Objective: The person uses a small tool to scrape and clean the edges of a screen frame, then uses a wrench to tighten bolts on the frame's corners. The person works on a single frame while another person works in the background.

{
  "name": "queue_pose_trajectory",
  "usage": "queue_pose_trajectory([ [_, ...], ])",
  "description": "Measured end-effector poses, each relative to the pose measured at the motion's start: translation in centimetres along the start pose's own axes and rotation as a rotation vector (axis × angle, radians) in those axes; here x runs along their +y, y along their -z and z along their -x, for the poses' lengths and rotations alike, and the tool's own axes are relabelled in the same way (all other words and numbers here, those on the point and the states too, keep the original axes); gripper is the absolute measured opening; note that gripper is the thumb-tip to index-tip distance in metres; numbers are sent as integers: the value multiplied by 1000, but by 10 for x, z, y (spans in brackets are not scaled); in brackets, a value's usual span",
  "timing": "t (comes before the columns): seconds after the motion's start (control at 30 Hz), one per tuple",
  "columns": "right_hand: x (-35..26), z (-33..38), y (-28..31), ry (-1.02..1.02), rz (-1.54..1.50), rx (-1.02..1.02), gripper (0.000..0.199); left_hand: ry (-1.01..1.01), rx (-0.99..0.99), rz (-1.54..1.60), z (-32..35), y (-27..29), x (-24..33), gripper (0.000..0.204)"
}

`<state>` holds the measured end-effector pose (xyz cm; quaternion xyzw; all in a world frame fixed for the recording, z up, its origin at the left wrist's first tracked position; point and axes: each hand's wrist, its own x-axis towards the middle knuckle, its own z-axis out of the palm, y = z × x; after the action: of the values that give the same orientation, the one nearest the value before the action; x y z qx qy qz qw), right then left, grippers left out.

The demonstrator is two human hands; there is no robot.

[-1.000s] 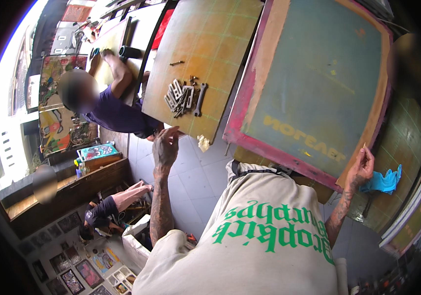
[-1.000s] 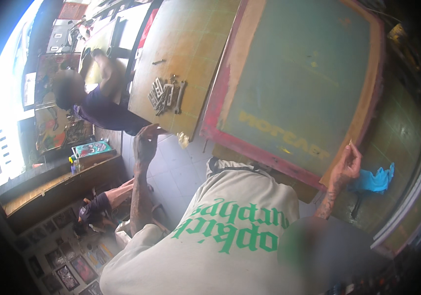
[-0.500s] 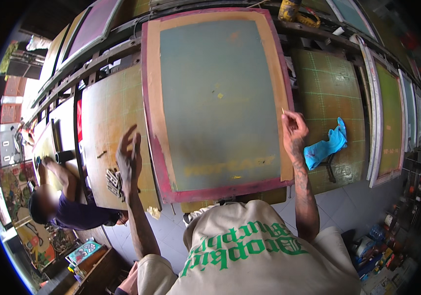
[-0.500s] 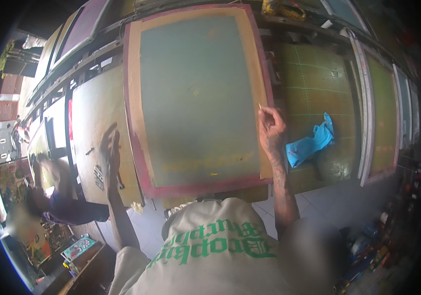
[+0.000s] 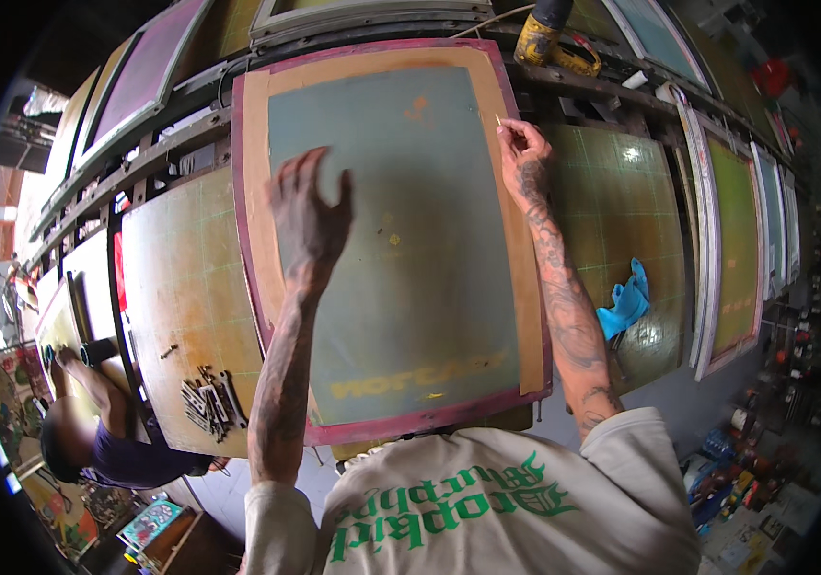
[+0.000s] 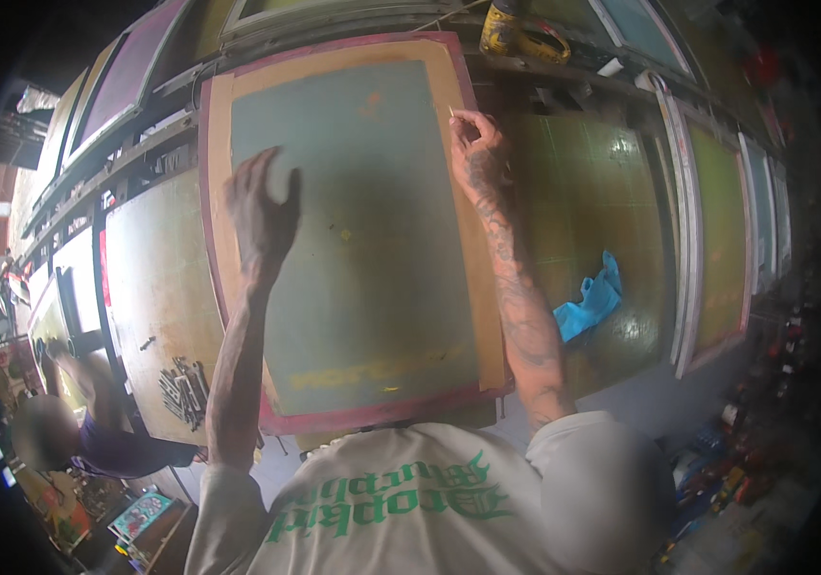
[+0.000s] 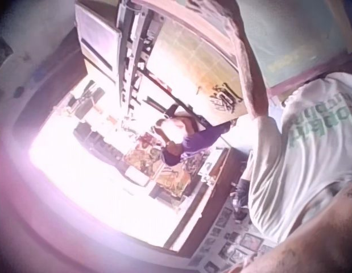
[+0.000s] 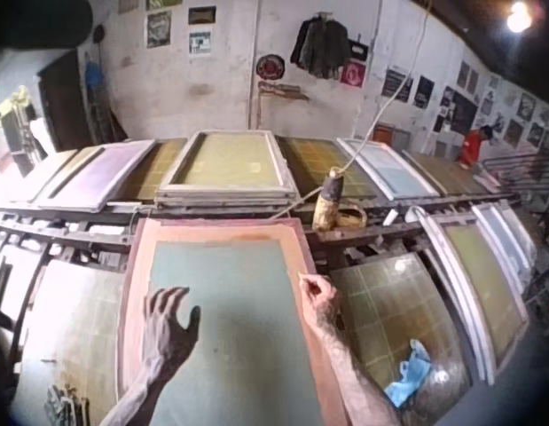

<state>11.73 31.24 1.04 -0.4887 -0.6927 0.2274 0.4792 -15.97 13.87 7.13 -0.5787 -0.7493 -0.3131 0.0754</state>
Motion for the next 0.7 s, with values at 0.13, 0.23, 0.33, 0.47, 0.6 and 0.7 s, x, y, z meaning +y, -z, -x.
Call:
queue_pose_trajectory([
  [0.13,5,12,-14,39,42,181,14,-43,-161,327,-44,-48,80,28],
  [0.23,16,15,-17,66,-72,186,13,-94,-307,209,-76,-92,117,29],
  [0.33,12,18,-21,37,-77,175,15,-130,-359,32,-95,-131,137,25],
  [0.47,16,15,-16,40,-36,160,15,-149,-410,-82,-109,-145,157,18],
  [0.6,11,18,-15,41,-114,162,15,-173,-428,-200,-111,-145,167,15],
  [0.7,5,17,-17,43,-45,138,15,-172,-445,-237,-112,-152,160,18],
])
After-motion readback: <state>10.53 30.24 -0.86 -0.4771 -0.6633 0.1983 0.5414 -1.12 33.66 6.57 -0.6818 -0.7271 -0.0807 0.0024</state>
